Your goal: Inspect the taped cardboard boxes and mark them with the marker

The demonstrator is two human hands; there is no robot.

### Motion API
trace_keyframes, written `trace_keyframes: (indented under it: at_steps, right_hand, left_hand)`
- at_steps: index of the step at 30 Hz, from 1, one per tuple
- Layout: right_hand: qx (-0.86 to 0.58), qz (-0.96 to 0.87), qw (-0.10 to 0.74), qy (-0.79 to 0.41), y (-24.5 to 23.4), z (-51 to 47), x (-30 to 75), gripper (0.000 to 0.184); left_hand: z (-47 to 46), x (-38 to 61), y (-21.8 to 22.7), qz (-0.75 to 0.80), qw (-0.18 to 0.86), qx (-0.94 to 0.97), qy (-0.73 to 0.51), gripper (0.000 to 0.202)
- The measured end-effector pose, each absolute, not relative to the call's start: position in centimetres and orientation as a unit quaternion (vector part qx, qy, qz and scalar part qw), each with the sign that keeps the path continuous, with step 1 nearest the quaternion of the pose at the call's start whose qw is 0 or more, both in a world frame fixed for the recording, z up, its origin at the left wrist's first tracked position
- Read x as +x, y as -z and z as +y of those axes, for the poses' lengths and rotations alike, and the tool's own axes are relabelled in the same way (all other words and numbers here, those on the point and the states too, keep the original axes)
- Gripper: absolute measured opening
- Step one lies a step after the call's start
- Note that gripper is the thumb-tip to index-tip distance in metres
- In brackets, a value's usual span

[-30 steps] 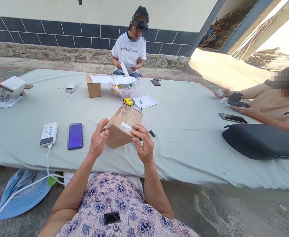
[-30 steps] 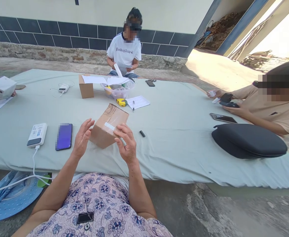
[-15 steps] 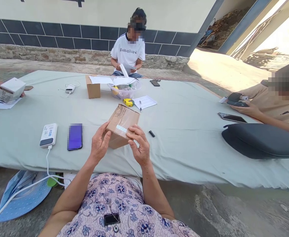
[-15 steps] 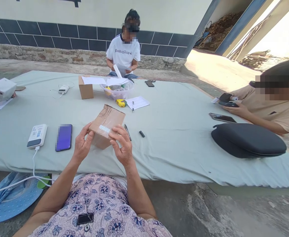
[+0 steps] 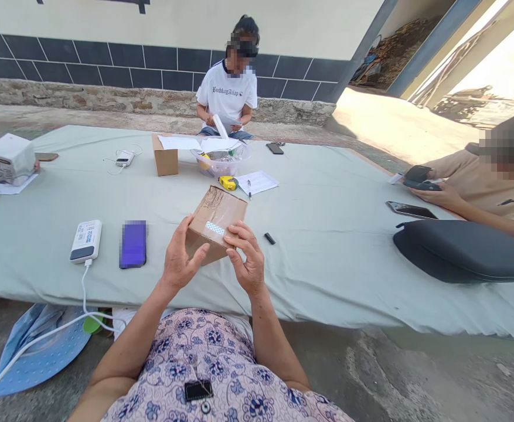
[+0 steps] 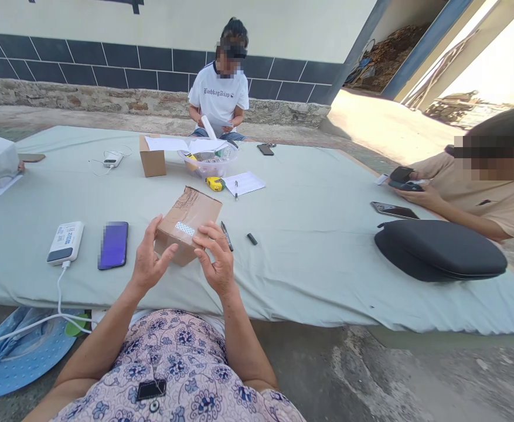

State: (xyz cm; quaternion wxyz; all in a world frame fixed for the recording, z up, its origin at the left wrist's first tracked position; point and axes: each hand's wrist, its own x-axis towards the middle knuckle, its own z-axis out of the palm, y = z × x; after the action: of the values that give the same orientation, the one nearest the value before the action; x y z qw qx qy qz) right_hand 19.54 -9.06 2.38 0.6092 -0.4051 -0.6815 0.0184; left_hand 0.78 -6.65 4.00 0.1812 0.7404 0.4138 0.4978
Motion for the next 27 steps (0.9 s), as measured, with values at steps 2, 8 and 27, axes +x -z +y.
trace_keyframes:
  at_steps: [2,8,27]
  right_hand:
    - [-0.407,-0.685,0.605,-0.014,-2.4,-9.0,19.6,0.023]
    - [-0.384,-0.688,0.616,-0.010,-2.6,-9.0,19.3,0.020]
    - [-0.456,-0.611,0.630,-0.146,-2.5,-7.9,18.1,0.043]
  left_hand:
    - [-6.7,1.2,-3.6,0.394,0.098,0.770,-0.493,0.084]
    - [-7.1,2.8,-2.9,0.394,-0.109,0.783,-0.469,0.094]
    - [-6.5,2.0,-2.7,0.447,0.006,0.720,-0.531,0.053]
